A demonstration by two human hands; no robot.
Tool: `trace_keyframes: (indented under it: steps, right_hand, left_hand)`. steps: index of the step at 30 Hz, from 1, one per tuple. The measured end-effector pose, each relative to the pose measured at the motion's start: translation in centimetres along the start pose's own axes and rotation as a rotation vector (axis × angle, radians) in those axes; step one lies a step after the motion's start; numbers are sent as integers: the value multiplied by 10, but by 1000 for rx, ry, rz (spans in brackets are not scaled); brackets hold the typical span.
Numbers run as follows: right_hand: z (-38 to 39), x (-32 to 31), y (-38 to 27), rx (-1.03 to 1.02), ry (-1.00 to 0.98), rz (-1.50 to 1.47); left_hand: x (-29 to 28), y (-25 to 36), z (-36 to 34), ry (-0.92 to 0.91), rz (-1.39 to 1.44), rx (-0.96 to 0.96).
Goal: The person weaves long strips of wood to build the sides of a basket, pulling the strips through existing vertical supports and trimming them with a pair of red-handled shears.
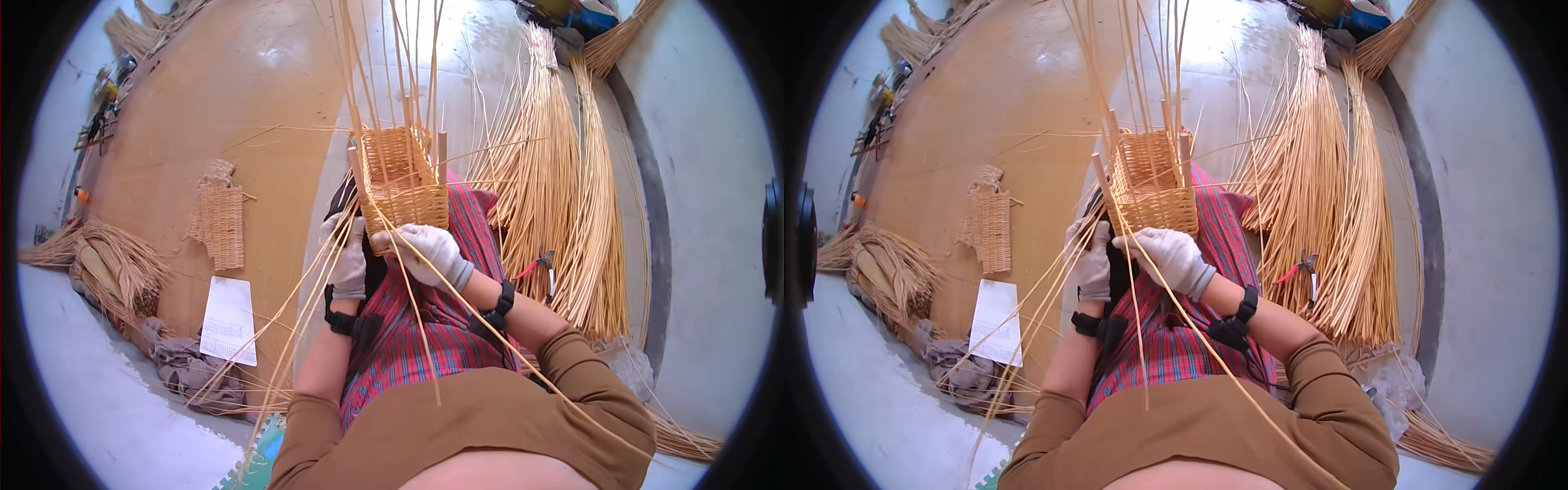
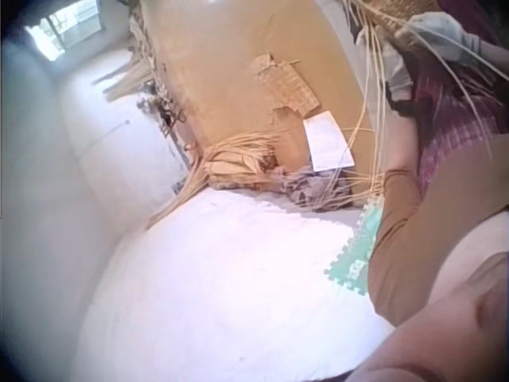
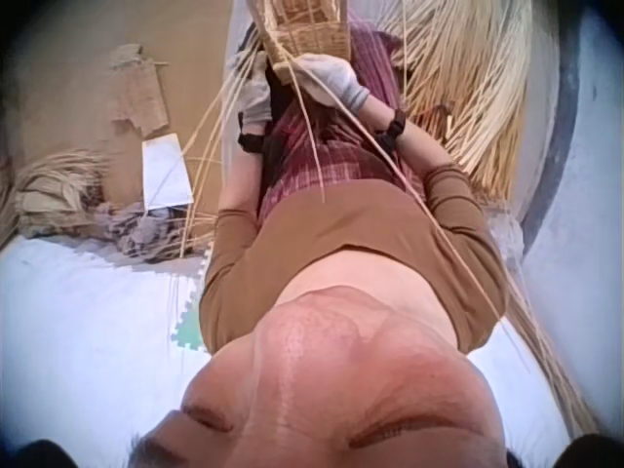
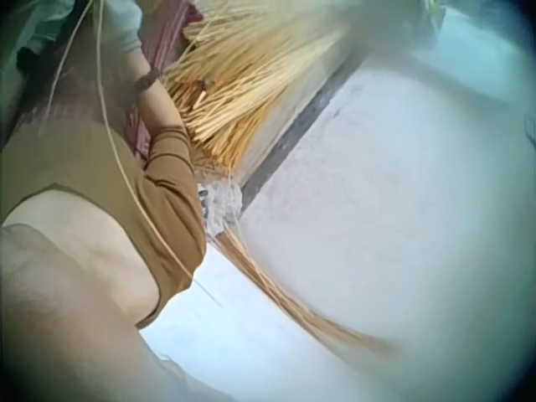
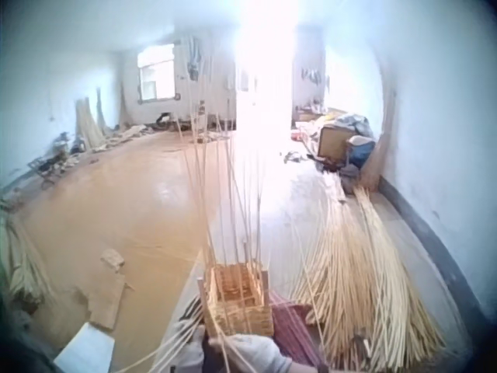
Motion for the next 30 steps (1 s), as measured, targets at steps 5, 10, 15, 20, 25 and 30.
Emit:
trace_keyframes:
  steps: [5,10,15,20,25,30]
  right_hand:
    - [-14,12,-36,-174,96,175]
    - [-23,24,-48,-217,30,197]
    - [-14,1,-44,-221,48,181]
    - [32,-21,37,564,468,-669]
    - [-11,-39,62,512,628,-111]
    - [-133,-31,42,82,-10,514]
  left_hand:
    - [0,-36,1,-120,443,-150]
    - [0,-68,9,-290,922,-291]
    - [-6,-45,-35,-349,327,-155]
    - [11,-17,-85,-760,59,-21]
    - [26,-13,-78,-660,-56,89]
    - [32,-29,-69,-497,-30,87]
Point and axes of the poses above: each hand's wrist, its own z-axis away from the middle knuckle, its own x-axis out of the palm, y = z × x, the point moved 4 cm from there along -z, towards the middle knuckle, and after that the axes turned 11 degrees about -x, right-handed, at the moved point
